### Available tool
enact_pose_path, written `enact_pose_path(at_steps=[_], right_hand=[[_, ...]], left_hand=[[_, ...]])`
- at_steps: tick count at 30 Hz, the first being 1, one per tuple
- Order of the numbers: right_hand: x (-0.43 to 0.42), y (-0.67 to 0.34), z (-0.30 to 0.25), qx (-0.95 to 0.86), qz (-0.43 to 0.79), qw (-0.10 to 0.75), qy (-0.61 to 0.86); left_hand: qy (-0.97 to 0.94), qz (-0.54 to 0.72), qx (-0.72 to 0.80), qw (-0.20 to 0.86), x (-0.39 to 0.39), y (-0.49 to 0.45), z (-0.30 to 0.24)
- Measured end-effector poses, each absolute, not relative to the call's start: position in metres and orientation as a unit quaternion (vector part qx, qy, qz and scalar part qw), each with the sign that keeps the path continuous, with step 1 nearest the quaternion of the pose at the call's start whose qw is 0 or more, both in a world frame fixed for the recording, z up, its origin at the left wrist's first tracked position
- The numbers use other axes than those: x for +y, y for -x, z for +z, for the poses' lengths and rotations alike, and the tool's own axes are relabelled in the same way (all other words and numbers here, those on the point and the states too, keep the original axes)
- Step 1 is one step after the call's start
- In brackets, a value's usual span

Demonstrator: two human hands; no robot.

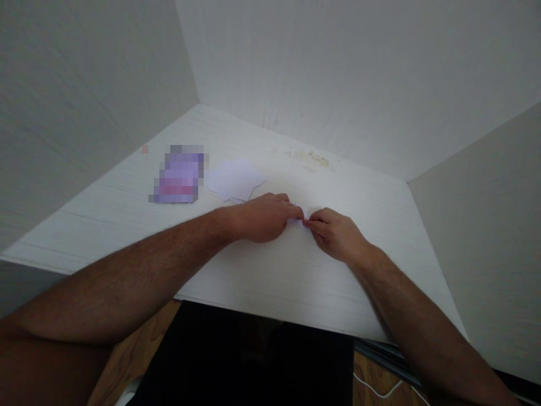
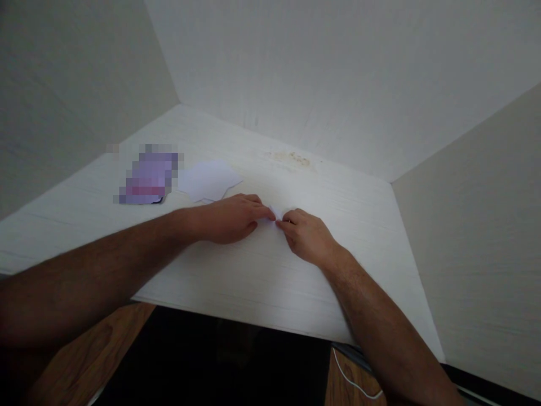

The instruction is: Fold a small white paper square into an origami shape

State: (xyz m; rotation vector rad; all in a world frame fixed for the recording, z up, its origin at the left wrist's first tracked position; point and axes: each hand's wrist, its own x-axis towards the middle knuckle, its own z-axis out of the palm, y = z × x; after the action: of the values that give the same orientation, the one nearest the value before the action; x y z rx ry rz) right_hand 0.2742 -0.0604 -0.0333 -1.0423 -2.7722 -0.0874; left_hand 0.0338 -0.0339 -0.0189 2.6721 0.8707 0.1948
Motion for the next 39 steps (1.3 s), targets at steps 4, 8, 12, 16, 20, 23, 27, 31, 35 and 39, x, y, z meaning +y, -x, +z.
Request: enact_pose_path(at_steps=[4, 8, 12, 16, 20, 23, 27, 31, 35, 39], right_hand=[[-0.062, -0.275, -0.037, -0.926, -0.015, 0.113, 0.36], [-0.062, -0.275, -0.039, -0.921, -0.004, 0.121, 0.37], [-0.063, -0.275, -0.041, -0.917, 0.005, 0.113, 0.383], [-0.065, -0.273, -0.042, -0.907, 0.001, 0.104, 0.409], [-0.069, -0.268, -0.04, -0.898, -0.016, 0.092, 0.43], [-0.072, -0.262, -0.037, -0.889, -0.027, 0.069, 0.452], [-0.074, -0.253, -0.032, -0.876, -0.038, 0.023, 0.48], [-0.075, -0.247, -0.027, -0.868, -0.04, -0.013, 0.494], [-0.073, -0.247, -0.022, -0.868, -0.037, -0.035, 0.494], [-0.067, -0.25, -0.018, -0.874, -0.033, -0.064, 0.481]], left_hand=[[-0.942, 0.077, 0.284, 0.163, -0.032, -0.034, -0.022], [-0.949, 0.078, 0.261, 0.158, -0.03, -0.035, -0.023], [-0.953, 0.08, 0.26, 0.13, -0.032, -0.036, -0.026], [-0.95, 0.079, 0.288, 0.086, -0.042, -0.039, -0.029], [-0.949, 0.072, 0.3, 0.061, -0.053, -0.042, -0.025], [-0.95, 0.063, 0.303, 0.043, -0.057, -0.043, -0.023], [-0.951, 0.061, 0.302, 0.04, -0.057, -0.043, -0.024], [-0.951, 0.058, 0.3, 0.047, -0.056, -0.043, -0.025], [-0.95, 0.053, 0.303, 0.045, -0.058, -0.043, -0.023], [-0.951, 0.04, 0.303, 0.046, -0.06, -0.043, -0.018]])
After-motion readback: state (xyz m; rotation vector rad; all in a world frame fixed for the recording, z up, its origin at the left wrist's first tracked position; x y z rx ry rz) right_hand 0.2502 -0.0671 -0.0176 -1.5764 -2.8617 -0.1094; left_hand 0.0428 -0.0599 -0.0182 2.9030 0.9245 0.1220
